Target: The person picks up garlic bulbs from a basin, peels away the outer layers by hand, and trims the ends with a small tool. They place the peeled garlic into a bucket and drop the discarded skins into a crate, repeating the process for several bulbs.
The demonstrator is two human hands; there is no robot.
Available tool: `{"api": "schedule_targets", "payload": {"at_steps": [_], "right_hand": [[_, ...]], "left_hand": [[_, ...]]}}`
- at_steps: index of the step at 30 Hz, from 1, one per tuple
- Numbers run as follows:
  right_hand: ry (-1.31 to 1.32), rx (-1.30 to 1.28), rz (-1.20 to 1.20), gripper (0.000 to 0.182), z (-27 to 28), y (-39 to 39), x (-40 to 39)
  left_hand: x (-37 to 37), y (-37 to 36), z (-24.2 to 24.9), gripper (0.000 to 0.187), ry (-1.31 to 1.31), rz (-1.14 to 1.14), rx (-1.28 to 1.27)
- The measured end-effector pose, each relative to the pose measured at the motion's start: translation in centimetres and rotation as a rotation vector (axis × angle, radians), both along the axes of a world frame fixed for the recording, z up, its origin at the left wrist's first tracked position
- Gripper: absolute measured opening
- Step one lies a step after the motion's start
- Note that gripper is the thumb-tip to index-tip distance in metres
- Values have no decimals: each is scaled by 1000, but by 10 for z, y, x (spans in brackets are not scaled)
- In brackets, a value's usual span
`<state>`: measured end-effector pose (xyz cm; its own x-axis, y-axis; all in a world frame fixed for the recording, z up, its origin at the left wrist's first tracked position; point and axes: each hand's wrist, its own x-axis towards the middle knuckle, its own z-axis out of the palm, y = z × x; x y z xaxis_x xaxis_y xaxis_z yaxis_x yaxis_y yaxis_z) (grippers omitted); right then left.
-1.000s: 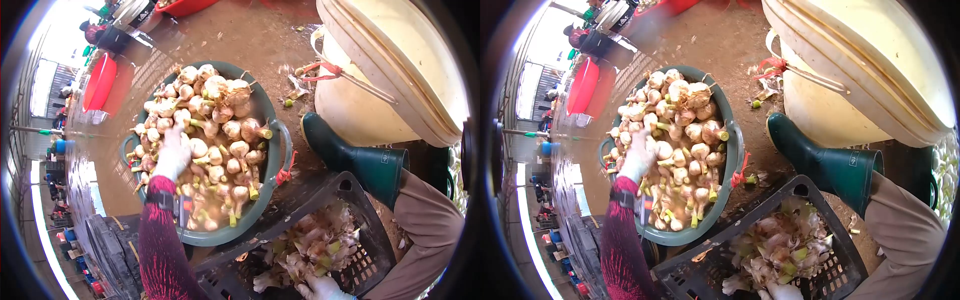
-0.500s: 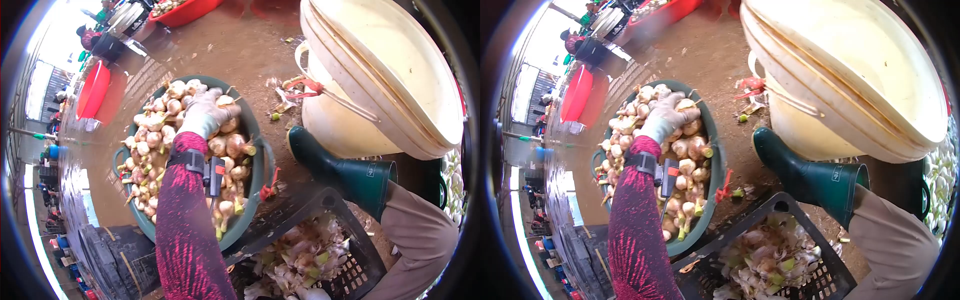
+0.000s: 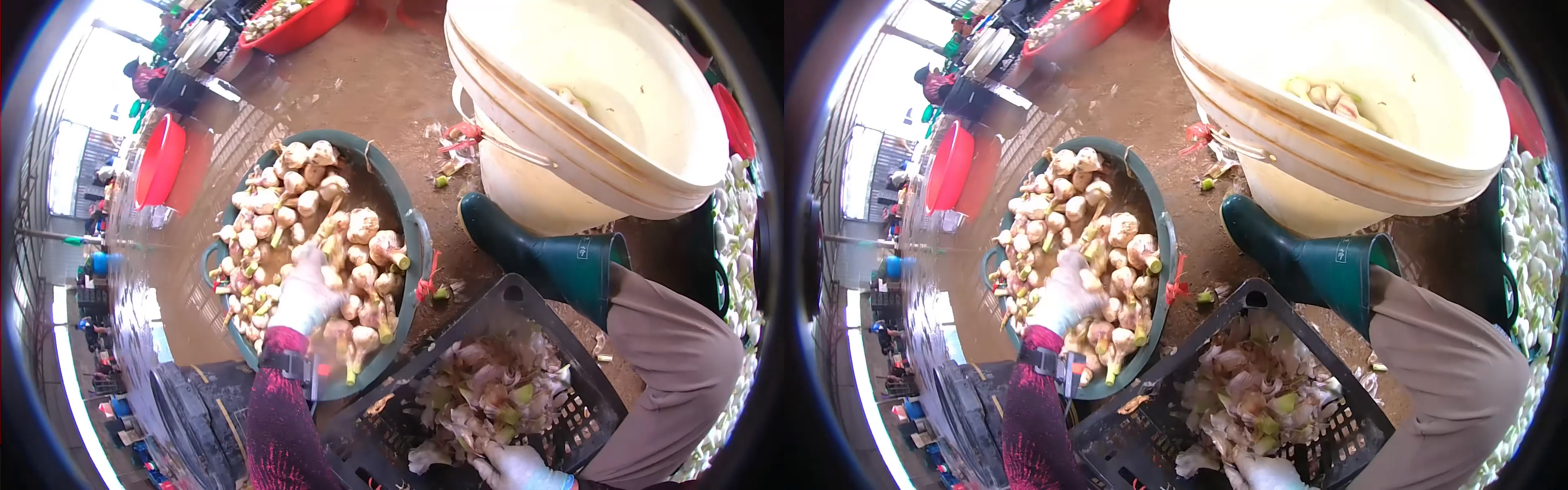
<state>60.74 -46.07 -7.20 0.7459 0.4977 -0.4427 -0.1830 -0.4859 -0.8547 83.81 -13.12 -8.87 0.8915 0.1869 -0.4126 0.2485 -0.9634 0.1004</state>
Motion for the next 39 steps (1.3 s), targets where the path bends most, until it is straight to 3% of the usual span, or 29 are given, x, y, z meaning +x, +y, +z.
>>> {"api": "schedule_targets", "payload": {"at_steps": [1, 4, 8, 11, 12, 14, 15, 16, 18, 19, 20, 22, 27, 30, 34, 39], "right_hand": [[-68, 18, 0, 19, 0, -2, -1], [-137, -5, -38, 18, -4, -7, -9], [-189, 41, -32, 16, -1, -12, -15], [-191, 37, -6, 16, 6, -10, -17], [-172, 53, 2, 16, 10, -13, -17], [-148, 14, 84, 19, 15, -25, -8], [-115, -18, 160, 22, 17, -29, -7], [-111, -17, 150, 22, 15, -30, -10], [-142, 140, -5, 25, 6, -31, -19], [-156, 188, -36, 27, 12, -31, -18], [-165, 231, -63, 30, 20, -28, -15], [-139, 263, -36, 39, 22, -23, -17], [-371, 102, 238, 47, 21, -21, -33], [-510, 112, 384, 46, 14, -20, -48], [-459, 97, 430, 42, 8, -19, -66], [-440, 141, 369, 33, 7, -21, -69]], "left_hand": [[-16, -1, -1, 66, -64, -141, 63], [-57, 5, -5, 65, 244, 25, 50], [-75, 23, -18, 62, 220, -67, 207], [-56, 29, -25, 53, 281, -1, 110], [-54, 26, -22, 48, 193, -19, 147], [-56, 18, 2, 37, 11, 349, -440], [-67, 38, -15, 33, -172, 384, -808], [-79, 18, 4, 25, -367, 387, -691], [-113, -35, 56, 28, -530, 716, -1187], [-137, -32, 47, 24, -524, 807, -1314], [-166, -37, 33, 31, -552, 810, -1442], [-217, -92, 52, 40, -434, 1020, -1645], [-309, -184, 49, 51, -510, 1334, -1623], [-345, -196, 29, 51, -582, 1224, -1568], [-360, -223, 39, 52, -621, 1421, -1327], [-367, -228, 40, 47, -604, 1375, -1278]]}}
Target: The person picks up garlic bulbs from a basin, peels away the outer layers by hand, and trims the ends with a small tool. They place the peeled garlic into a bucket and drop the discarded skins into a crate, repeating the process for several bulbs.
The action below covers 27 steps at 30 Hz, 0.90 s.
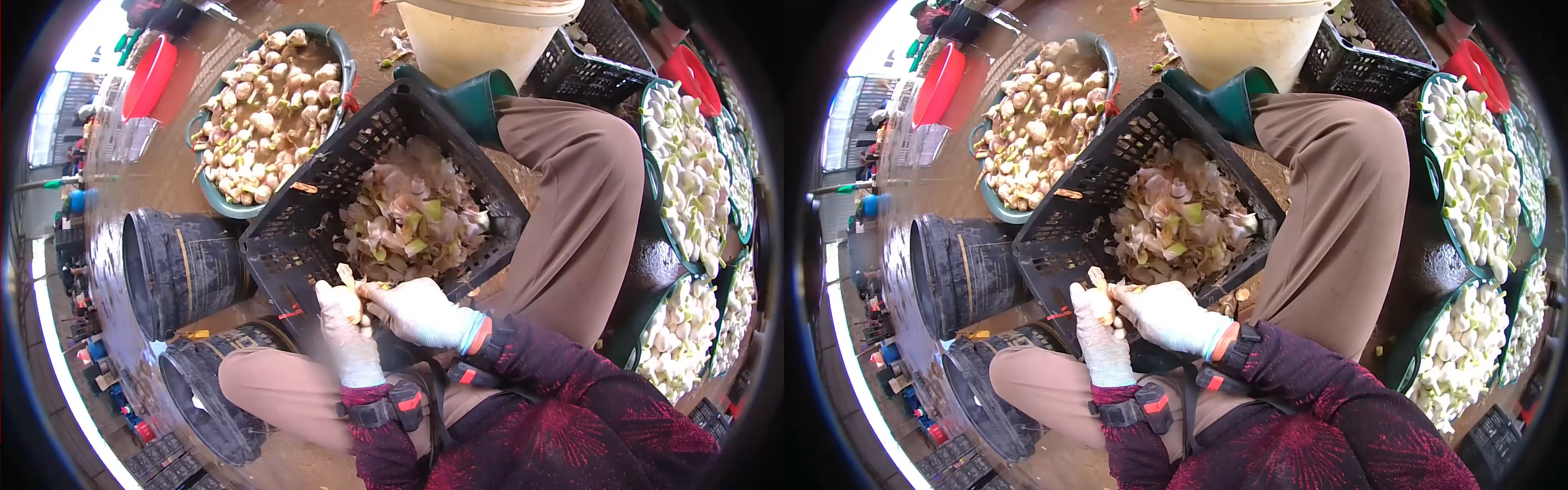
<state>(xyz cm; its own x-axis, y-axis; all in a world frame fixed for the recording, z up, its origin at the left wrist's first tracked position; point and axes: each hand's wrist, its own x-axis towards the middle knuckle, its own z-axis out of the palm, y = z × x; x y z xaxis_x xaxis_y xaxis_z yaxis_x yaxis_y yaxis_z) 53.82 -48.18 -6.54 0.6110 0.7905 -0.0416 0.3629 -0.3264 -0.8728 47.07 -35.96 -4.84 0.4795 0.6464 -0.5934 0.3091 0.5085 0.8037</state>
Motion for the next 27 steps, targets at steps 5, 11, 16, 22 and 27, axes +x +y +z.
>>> {"api": "schedule_targets", "payload": {"at_steps": [5, 11, 16, 22, 27], "right_hand": [[1126, 243, 21, 23, -1, -4, 16], [-52, 219, -38, 33, 1, -16, 20], [101, -53, -34, 22, 6, -6, 21], [803, 191, -44, 31, 5, -3, 30], [898, 253, -29, 25, -4, 8, 21]], "left_hand": [[-3, -3, 9, 41, 36, -32, 99], [-4, 11, 2, 33, -62, -24, -309], [-5, 16, 12, 32, -196, -168, -371], [-4, 3, 26, 47, -264, -165, -121], [-33, 13, 3, 40, -191, -323, 62]]}}
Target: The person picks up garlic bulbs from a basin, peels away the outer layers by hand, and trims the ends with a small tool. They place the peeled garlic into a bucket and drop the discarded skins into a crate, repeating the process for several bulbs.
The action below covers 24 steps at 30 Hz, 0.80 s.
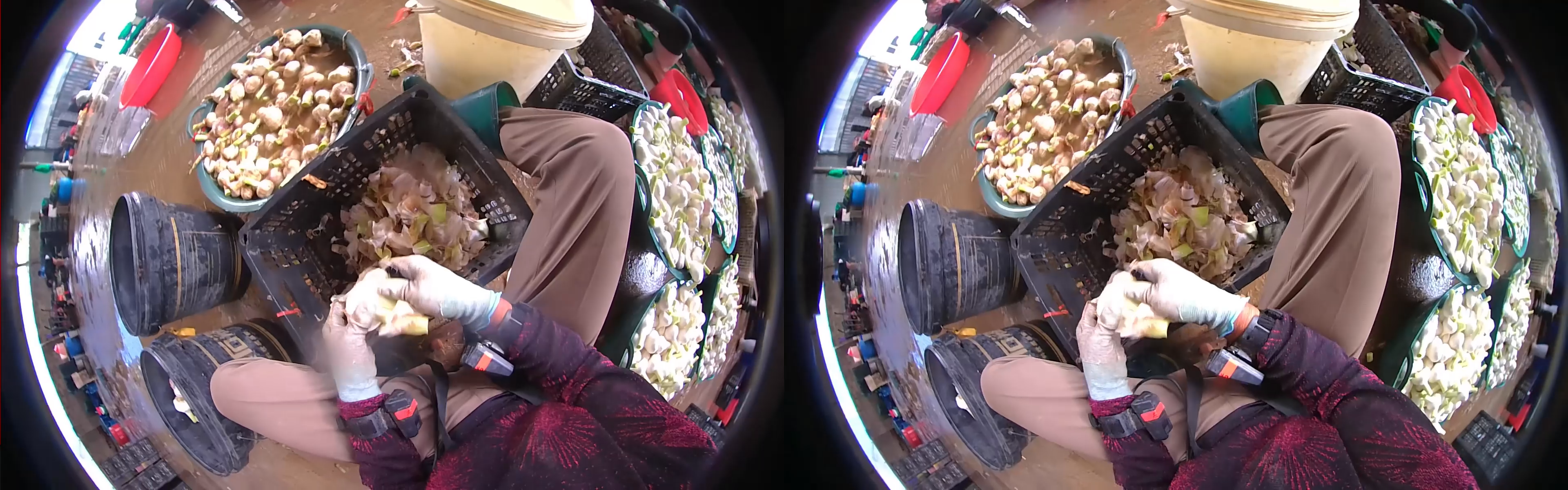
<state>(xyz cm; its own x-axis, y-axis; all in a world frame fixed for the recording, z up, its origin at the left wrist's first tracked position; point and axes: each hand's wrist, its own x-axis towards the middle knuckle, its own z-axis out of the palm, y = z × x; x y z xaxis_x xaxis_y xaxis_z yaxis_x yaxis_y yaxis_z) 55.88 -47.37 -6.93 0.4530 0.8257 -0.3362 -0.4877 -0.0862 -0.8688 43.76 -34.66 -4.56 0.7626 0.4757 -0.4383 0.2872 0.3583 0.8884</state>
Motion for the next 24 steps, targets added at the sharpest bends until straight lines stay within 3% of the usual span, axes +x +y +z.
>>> {"api": "schedule_targets", "payload": {"at_steps": [4, 8, 10, 11, 12, 14, 16, 19, 20, 24], "right_hand": [[103, -153, -203, 22, -25, 12, 1], [102, -270, -455, 22, -42, 10, 7], [-100, -465, -637, 23, -32, 0, 23], [-635, -686, -392, 29, -44, -6, 26], [-1042, -889, 12, 41, 3, -7, 20], [-1194, -862, -97, 51, -4, -5, 5], [-1226, -725, -222, 51, 18, 2, -2], [-891, -250, -104, 43, 30, 15, -13], [-804, -164, -103, 43, 22, 21, -18], [-682, -229, -155, 33, 21, 23, -17]], "left_hand": [[-2, -1, -23, 35, -182, 186, -155], [-7, -2, -36, 48, -417, 278, -281], [-12, 9, -14, 58, -549, 280, -425], [-13, 13, -9, 57, -609, 310, -495], [-12, 18, -5, 56, -675, 340, -564], [-14, 20, -2, 55, -717, 347, -588], [-14, 15, -4, 55, -734, 360, -621], [-10, 7, -10, 45, -559, 446, -340], [-9, 7, -12, 41, -585, 413, -393], [-2, 4, -21, 41, -527, 342, -216]]}}
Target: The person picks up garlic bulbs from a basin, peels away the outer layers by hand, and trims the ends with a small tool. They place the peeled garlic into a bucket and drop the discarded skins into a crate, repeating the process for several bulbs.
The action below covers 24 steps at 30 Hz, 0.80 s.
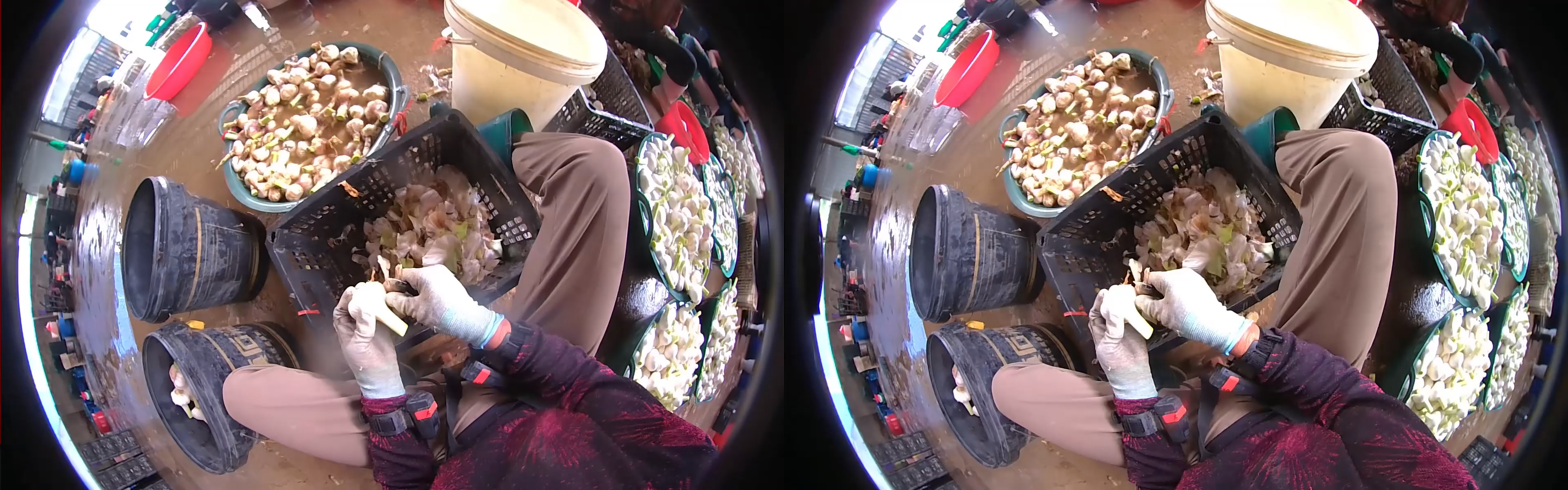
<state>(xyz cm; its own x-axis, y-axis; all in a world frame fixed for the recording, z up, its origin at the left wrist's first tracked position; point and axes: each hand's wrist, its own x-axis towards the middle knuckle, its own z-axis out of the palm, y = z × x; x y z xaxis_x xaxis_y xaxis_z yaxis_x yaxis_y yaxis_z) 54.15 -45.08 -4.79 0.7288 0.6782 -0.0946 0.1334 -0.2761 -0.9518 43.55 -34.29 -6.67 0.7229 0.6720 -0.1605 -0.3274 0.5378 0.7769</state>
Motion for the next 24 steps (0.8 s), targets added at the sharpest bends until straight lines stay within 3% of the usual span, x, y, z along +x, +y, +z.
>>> {"api": "schedule_targets", "payload": {"at_steps": [4, 5, 6, 10, 12, 14, 16, 17, 20, 21, 22, 24], "right_hand": [[-127, -161, -102, 27, -7, 5, 6], [70, -66, -174, 24, -11, 7, 9], [76, -67, -184, 24, -12, 4, 13], [-215, -114, -209, 17, -14, -4, 19], [-311, -87, -157, 16, -17, -3, 8], [-282, -128, -133, 15, -19, 0, 11], [-241, -159, -234, 17, -17, -1, 23], [-52, -103, -356, 16, -23, -1, 29], [175, -103, -597, 20, -32, -6, 56], [249, -52, -635, 22, -65, -10, 57], [88, -75, -631, 27, -53, -14, 58], [280, -6, -394, 33, -18, -24, 43]], "left_hand": [[10, -4, -8, 42, -21, -72, -42], [11, -5, -11, 44, 21, -80, -28], [13, -4, -8, 44, 27, -90, -29], [8, -3, 13, 46, 506, -119, 61], [15, -10, 12, 41, 676, -228, 504], [17, -15, 11, 37, 730, -120, 460], [14, -12, 17, 35, 709, -172, 184], [15, -12, 17, 34, 616, -151, 113], [8, -8, 24, 34, 424, -201, -36], [9, -11, 30, 32, 412, -165, -110], [7, -10, 30, 32, 394, -167, -104], [2, -8, 27, 29, 248, -139, -278]]}}
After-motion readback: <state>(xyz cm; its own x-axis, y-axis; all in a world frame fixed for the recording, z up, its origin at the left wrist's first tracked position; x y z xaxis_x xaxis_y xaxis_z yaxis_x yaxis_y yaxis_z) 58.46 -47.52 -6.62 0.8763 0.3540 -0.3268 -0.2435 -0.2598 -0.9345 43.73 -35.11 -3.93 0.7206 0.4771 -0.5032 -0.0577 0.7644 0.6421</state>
